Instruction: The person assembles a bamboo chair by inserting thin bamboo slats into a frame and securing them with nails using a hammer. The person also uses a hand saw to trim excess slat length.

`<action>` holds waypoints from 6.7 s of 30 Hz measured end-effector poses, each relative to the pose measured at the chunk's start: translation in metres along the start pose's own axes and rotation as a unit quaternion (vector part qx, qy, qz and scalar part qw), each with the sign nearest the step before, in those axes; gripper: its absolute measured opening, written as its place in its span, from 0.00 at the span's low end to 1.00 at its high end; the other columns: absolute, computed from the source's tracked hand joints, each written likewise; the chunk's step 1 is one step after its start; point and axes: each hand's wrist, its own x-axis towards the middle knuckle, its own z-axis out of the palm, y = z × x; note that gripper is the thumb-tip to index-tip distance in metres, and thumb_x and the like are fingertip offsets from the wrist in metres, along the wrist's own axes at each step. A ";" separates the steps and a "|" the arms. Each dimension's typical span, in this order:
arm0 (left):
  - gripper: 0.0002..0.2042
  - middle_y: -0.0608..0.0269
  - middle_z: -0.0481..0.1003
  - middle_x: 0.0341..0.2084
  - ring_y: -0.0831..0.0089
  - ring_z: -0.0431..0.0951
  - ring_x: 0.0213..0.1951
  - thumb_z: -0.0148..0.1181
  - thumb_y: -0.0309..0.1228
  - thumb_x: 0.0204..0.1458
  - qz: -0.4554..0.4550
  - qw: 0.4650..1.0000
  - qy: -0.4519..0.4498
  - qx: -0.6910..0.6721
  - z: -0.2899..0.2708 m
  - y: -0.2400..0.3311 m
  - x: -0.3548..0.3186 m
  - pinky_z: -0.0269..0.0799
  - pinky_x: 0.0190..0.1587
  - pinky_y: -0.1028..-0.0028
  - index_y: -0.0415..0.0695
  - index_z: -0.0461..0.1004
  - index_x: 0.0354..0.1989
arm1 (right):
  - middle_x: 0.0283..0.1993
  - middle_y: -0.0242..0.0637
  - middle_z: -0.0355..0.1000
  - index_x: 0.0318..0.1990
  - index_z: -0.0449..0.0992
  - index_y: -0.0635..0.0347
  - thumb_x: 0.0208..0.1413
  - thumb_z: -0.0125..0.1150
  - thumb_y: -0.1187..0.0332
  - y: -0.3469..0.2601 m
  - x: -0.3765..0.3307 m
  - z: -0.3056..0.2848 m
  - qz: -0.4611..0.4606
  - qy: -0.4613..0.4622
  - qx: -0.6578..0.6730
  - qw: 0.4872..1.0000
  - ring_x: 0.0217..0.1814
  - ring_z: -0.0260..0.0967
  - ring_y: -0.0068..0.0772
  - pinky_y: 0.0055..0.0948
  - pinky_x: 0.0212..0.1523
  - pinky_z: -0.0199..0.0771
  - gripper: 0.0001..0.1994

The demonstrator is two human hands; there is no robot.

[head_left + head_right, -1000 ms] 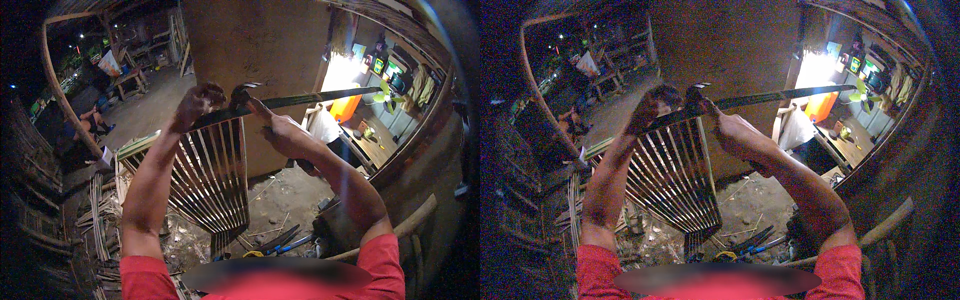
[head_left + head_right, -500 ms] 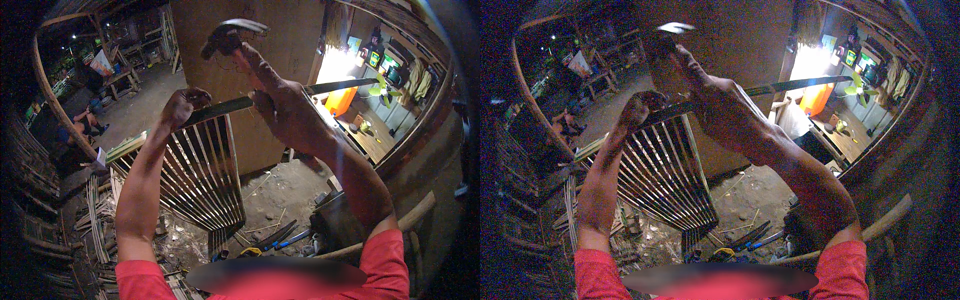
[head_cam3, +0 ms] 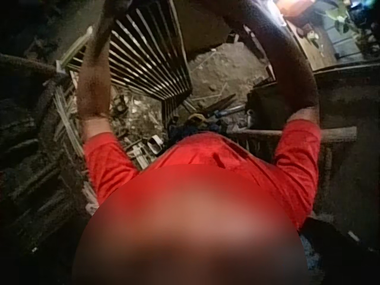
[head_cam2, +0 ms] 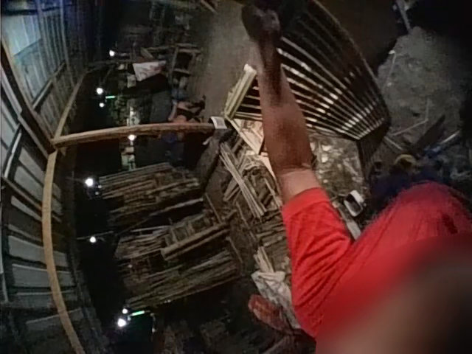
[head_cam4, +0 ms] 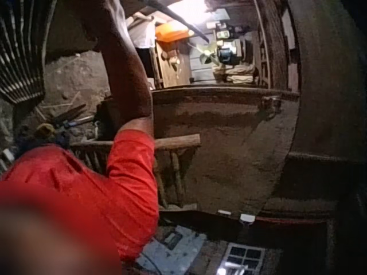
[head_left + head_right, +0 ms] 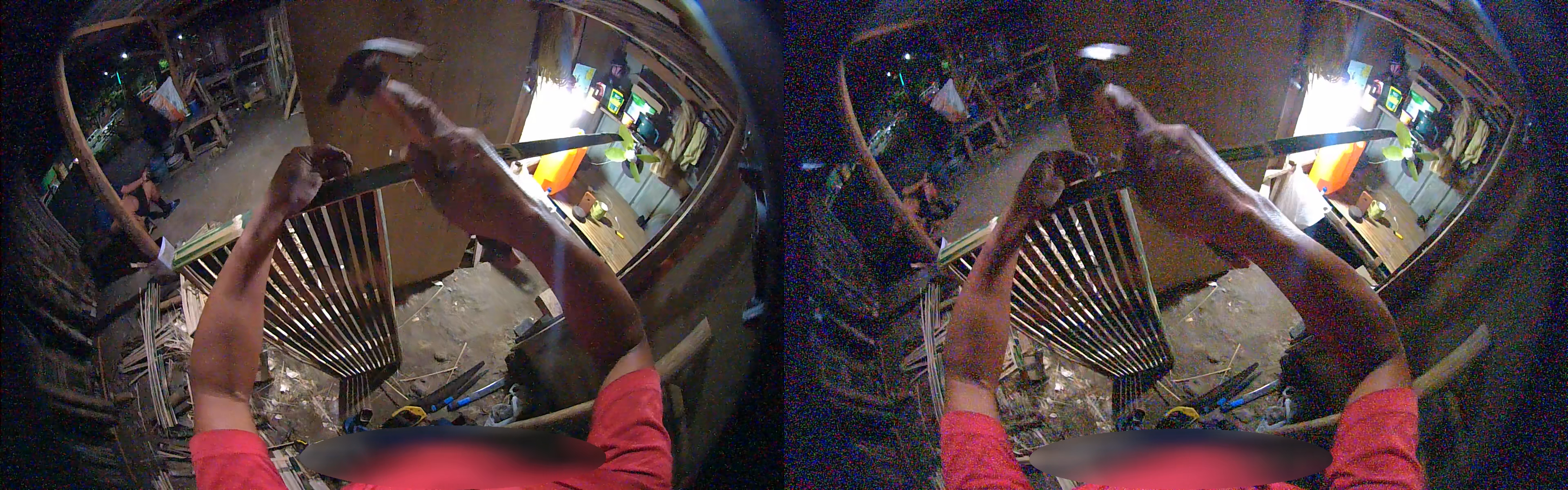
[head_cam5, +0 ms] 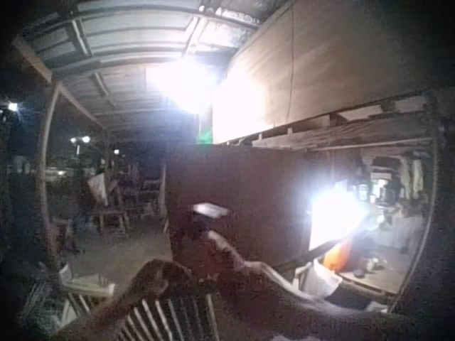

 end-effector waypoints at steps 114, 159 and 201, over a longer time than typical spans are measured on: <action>0.19 0.54 0.81 0.46 0.66 0.82 0.46 0.69 0.36 0.52 0.045 0.979 0.025 0.195 0.022 0.057 -0.076 0.76 0.50 0.67 0.42 0.77 0.50 | 0.41 0.56 0.76 0.60 0.64 0.62 0.58 0.60 0.73 -0.014 0.021 0.097 0.055 0.080 0.106 0.990 0.45 0.77 0.57 0.44 0.46 0.74 0.22; 0.21 0.52 0.69 0.60 0.51 0.70 0.61 0.60 0.33 0.55 0.109 0.780 0.284 0.547 0.084 0.044 -0.221 0.62 0.66 0.54 0.47 0.73 0.58 | 0.43 0.40 0.77 0.55 0.69 0.61 0.70 0.49 0.59 -0.027 -0.052 0.228 0.071 0.294 0.181 0.936 0.42 0.74 0.28 0.29 0.46 0.72 0.16; 0.12 0.59 0.75 0.38 0.62 0.77 0.44 0.60 0.31 0.48 0.231 0.535 -0.290 0.759 0.330 -0.366 -0.234 0.74 0.47 0.61 0.49 0.79 0.42 | 0.48 0.46 0.78 0.63 0.65 0.65 0.56 0.68 0.58 0.295 -0.874 1.040 0.796 0.370 0.421 0.228 0.50 0.76 0.45 0.41 0.55 0.75 0.31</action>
